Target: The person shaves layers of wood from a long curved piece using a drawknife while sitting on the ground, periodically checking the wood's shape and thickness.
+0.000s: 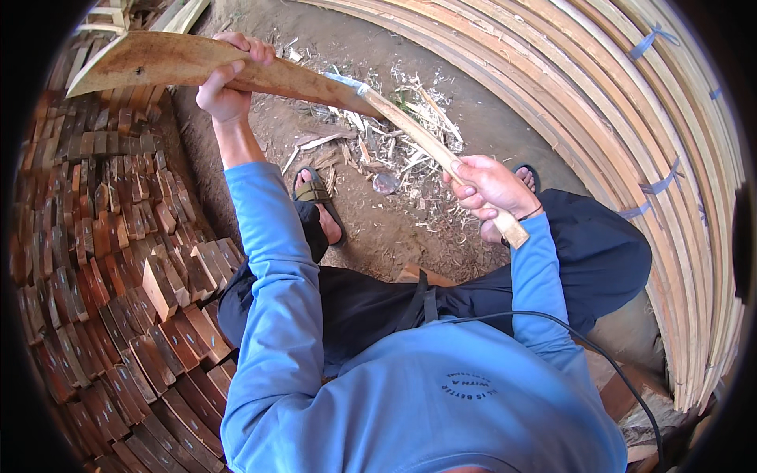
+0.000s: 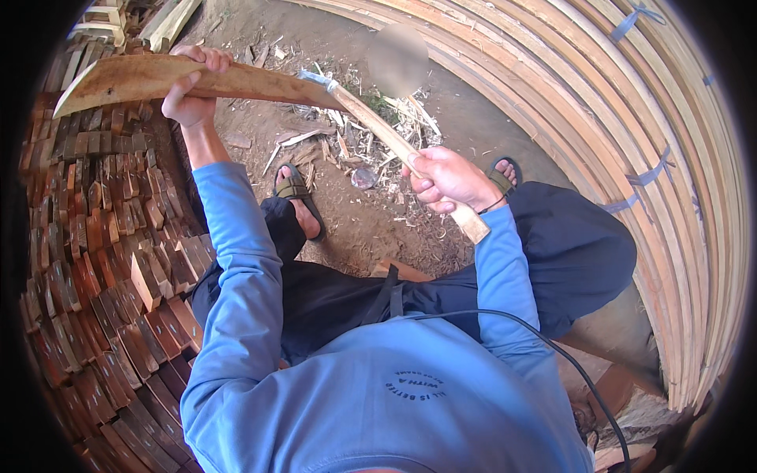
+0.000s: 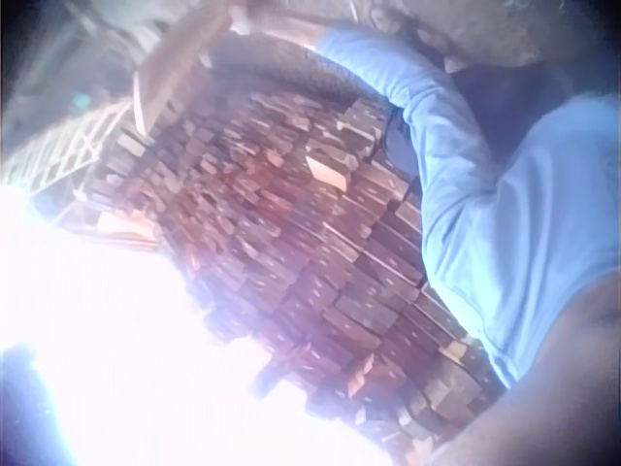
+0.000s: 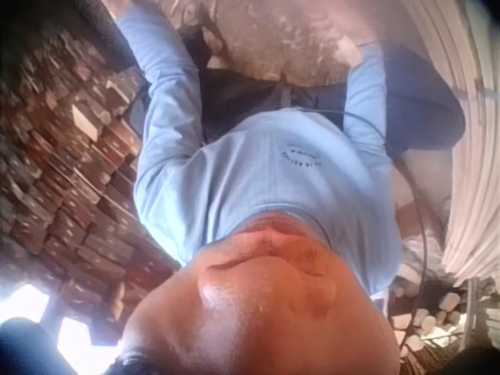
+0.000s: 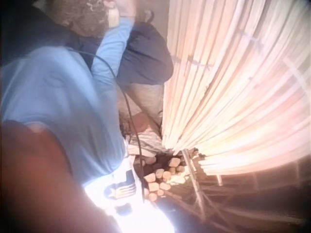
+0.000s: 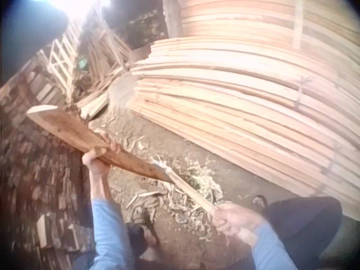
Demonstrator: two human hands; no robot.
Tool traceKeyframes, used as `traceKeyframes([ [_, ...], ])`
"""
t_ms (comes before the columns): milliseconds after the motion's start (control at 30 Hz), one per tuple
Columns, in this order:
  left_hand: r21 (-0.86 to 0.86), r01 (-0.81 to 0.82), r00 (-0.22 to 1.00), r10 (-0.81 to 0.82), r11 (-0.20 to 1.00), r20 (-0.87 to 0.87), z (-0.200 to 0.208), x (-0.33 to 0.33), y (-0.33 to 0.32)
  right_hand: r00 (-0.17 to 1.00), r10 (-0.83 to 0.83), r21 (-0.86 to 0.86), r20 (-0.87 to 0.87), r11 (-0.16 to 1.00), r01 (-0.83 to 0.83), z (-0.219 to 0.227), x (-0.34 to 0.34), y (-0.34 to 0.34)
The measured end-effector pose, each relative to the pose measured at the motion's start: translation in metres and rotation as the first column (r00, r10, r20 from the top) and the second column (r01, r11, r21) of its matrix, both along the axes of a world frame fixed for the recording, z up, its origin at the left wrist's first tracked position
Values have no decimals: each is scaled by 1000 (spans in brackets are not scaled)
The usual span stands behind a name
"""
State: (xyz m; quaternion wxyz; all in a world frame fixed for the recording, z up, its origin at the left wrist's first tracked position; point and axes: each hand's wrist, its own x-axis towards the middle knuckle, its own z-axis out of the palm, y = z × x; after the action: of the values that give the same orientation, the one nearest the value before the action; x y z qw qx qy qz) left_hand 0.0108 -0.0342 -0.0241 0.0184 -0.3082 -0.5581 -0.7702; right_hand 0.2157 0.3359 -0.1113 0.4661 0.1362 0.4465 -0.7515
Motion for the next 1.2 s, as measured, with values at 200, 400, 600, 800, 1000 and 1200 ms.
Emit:
traceKeyframes([
  [200, 166, -392, 920, 387, 905, 64, 0, -1, 15, 991, -9, 249, -134, 968, 42, -13, 53, -67],
  [400, 219, -511, 859, 505, 831, 85, -9, 3, 20, 950, -25, 427, -311, 889, 163, -46, 110, -125],
  [600, 294, -559, 827, 549, 775, 124, -11, -1, -19, 949, 25, 401, -315, 909, 110, -11, 123, -87],
  [800, 274, -746, 652, 749, 607, 118, -9, -10, -2, 962, 40, 424, -269, 902, 80, -33, 90, -113],
  [1000, 138, -924, 358, 934, 356, -9, -7, -14, -2, 942, 127, 504, -312, 862, 51, -15, 115, -96],
  [1200, 113, -920, 370, 927, 375, -66, -3, -34, 22, 967, -21, 368, -253, 923, 116, -34, 108, -95],
])
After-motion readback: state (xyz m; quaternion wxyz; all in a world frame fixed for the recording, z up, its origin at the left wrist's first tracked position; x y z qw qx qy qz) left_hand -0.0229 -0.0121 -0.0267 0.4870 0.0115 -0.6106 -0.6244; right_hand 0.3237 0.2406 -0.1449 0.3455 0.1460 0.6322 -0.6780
